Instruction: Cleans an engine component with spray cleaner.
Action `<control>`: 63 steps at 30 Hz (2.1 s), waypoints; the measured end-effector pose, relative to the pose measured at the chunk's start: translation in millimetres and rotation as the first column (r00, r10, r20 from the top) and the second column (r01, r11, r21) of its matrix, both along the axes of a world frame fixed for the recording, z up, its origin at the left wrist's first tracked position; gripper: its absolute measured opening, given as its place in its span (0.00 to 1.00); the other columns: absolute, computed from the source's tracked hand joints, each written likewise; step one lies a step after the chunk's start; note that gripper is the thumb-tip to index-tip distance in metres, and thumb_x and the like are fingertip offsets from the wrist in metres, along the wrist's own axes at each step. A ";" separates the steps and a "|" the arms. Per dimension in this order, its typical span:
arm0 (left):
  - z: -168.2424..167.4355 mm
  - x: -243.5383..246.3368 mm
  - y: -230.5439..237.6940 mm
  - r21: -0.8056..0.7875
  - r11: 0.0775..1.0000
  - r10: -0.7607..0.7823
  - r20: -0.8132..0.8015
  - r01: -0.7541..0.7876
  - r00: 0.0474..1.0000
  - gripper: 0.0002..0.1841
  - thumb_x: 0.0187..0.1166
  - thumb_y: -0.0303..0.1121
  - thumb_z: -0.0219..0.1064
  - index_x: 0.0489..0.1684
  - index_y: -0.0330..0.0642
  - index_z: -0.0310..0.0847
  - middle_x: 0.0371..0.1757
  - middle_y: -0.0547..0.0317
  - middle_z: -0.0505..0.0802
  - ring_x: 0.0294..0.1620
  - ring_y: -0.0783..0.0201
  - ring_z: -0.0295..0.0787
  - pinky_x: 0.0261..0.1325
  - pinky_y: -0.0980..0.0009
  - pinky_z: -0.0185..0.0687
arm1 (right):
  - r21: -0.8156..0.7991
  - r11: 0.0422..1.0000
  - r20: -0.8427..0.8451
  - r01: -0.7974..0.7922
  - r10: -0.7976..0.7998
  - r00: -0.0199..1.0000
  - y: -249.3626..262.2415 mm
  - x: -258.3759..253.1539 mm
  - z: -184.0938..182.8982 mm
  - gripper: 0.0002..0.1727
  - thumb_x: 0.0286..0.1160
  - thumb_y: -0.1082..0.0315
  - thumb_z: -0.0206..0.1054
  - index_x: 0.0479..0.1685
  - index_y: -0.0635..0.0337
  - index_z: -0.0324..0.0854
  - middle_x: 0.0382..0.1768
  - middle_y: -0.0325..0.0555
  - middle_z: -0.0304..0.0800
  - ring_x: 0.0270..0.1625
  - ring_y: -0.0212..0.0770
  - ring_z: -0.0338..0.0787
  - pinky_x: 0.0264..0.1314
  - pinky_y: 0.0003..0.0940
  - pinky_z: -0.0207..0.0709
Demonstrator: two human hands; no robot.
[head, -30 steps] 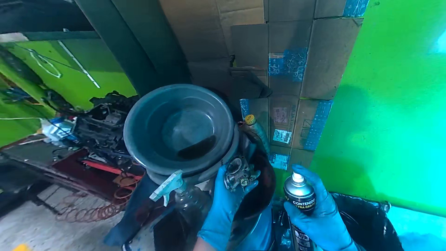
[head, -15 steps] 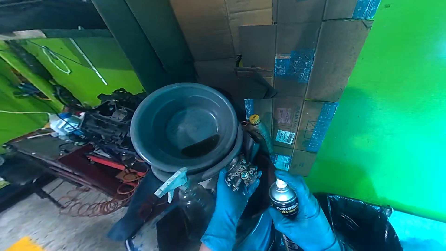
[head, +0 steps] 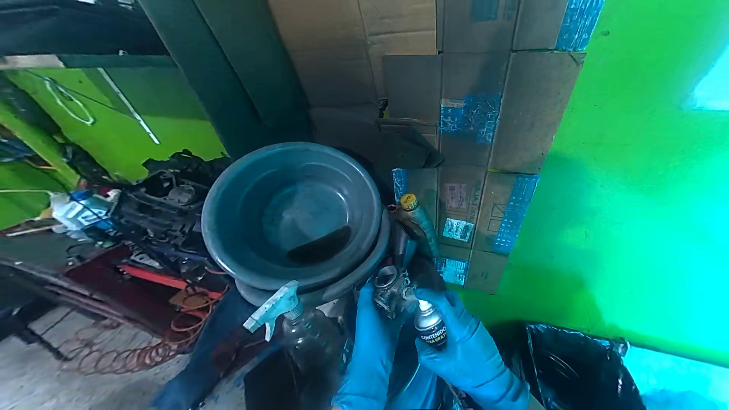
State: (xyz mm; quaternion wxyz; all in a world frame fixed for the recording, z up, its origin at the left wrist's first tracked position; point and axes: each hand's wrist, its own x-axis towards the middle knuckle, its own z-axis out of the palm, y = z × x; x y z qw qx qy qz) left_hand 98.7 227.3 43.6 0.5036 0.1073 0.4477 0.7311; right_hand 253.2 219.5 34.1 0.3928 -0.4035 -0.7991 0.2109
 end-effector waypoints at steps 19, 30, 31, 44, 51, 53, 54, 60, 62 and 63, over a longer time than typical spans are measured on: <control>5.1 -12.2 -17.2 0.017 0.993 -0.120 0.168 0.119 0.978 0.29 0.91 0.55 0.31 0.61 0.45 0.73 0.47 0.45 0.90 0.44 0.48 0.93 0.39 0.50 0.91 | 0.011 0.998 -0.178 0.067 -0.064 0.982 -20.5 46.9 -21.0 0.44 0.49 0.56 0.86 0.78 0.42 0.77 0.64 0.52 0.85 0.56 0.39 0.91 0.53 0.38 0.90; -41.9 -15.3 -54.0 0.488 0.832 -0.398 0.193 0.264 0.897 0.21 0.81 0.52 0.60 0.40 0.44 0.92 0.35 0.57 0.94 0.31 0.70 0.90 0.35 0.76 0.87 | 0.129 0.979 -0.489 -0.157 0.201 0.849 -42.1 29.7 7.0 0.42 0.54 0.62 0.86 0.76 0.54 0.76 0.61 0.53 0.85 0.64 0.39 0.86 0.70 0.33 0.83; -45.1 -14.7 -59.0 0.497 0.818 -0.362 0.051 0.290 0.931 0.16 0.81 0.48 0.64 0.42 0.47 0.92 0.36 0.60 0.95 0.34 0.72 0.91 0.39 0.78 0.88 | 0.138 0.974 -0.497 -0.178 0.224 0.839 -43.9 29.6 6.0 0.42 0.55 0.62 0.86 0.77 0.55 0.76 0.61 0.54 0.85 0.64 0.39 0.85 0.70 0.33 0.82; -15.5 14.7 -37.8 0.041 0.999 -0.028 0.102 0.024 0.994 0.32 0.87 0.46 0.20 0.23 0.50 0.72 0.13 0.66 0.83 0.12 0.73 0.79 0.15 0.77 0.78 | 0.166 0.980 -0.086 0.109 -0.096 0.992 -17.1 -1.3 -7.9 0.39 0.49 0.49 0.83 0.73 0.37 0.83 0.60 0.53 0.88 0.49 0.44 0.93 0.43 0.40 0.90; -13.4 10.2 -22.1 0.119 0.991 -0.072 0.051 0.065 0.996 0.26 0.92 0.46 0.28 0.59 0.42 0.73 0.42 0.50 0.92 0.42 0.55 0.93 0.38 0.55 0.92 | -0.002 0.997 -0.271 -0.071 0.068 0.960 -29.0 22.3 -4.7 0.42 0.52 0.56 0.87 0.75 0.52 0.79 0.64 0.56 0.86 0.62 0.44 0.89 0.61 0.42 0.89; -10.0 9.1 -17.8 0.138 0.989 -0.080 0.176 0.056 0.981 0.30 0.92 0.53 0.27 0.56 0.44 0.75 0.41 0.50 0.92 0.42 0.53 0.93 0.39 0.51 0.92 | 0.055 0.996 -0.315 -0.075 0.088 0.945 -21.5 20.1 -1.5 0.44 0.52 0.57 0.87 0.77 0.52 0.77 0.66 0.56 0.84 0.63 0.40 0.88 0.62 0.38 0.88; -5.5 10.3 -16.8 0.138 0.989 -0.073 0.209 0.045 0.975 0.30 0.92 0.52 0.29 0.52 0.44 0.77 0.38 0.51 0.92 0.39 0.55 0.94 0.37 0.54 0.92 | 0.091 0.995 -0.321 -0.051 0.078 0.944 -17.8 16.9 1.0 0.43 0.52 0.56 0.86 0.77 0.50 0.77 0.65 0.54 0.84 0.63 0.38 0.88 0.62 0.35 0.88; -9.9 10.8 -17.5 0.146 0.986 -0.071 -0.068 0.080 0.995 0.16 0.89 0.34 0.45 0.53 0.36 0.80 0.39 0.52 0.92 0.40 0.63 0.92 0.43 0.66 0.91 | 0.164 0.983 -0.182 -0.079 0.108 0.977 -19.9 22.9 8.9 0.40 0.52 0.55 0.85 0.74 0.49 0.80 0.62 0.55 0.85 0.57 0.41 0.90 0.53 0.37 0.90; -19.4 2.9 -13.9 0.168 0.978 -0.070 -0.303 0.125 0.951 0.18 0.80 0.29 0.57 0.65 0.32 0.80 0.52 0.48 0.92 0.51 0.60 0.91 0.54 0.64 0.88 | 0.175 0.982 -0.161 -0.065 0.093 0.983 -19.5 27.9 8.5 0.41 0.52 0.56 0.85 0.75 0.48 0.79 0.61 0.54 0.85 0.56 0.39 0.90 0.51 0.35 0.90; -20.1 0.3 -12.6 0.163 0.975 -0.076 -0.397 0.152 0.915 0.21 0.77 0.29 0.62 0.69 0.33 0.80 0.56 0.47 0.92 0.54 0.59 0.90 0.57 0.64 0.88 | 0.185 0.982 -0.154 -0.043 0.072 0.985 -18.4 27.9 8.5 0.41 0.52 0.55 0.85 0.75 0.47 0.79 0.62 0.53 0.85 0.56 0.38 0.90 0.50 0.34 0.91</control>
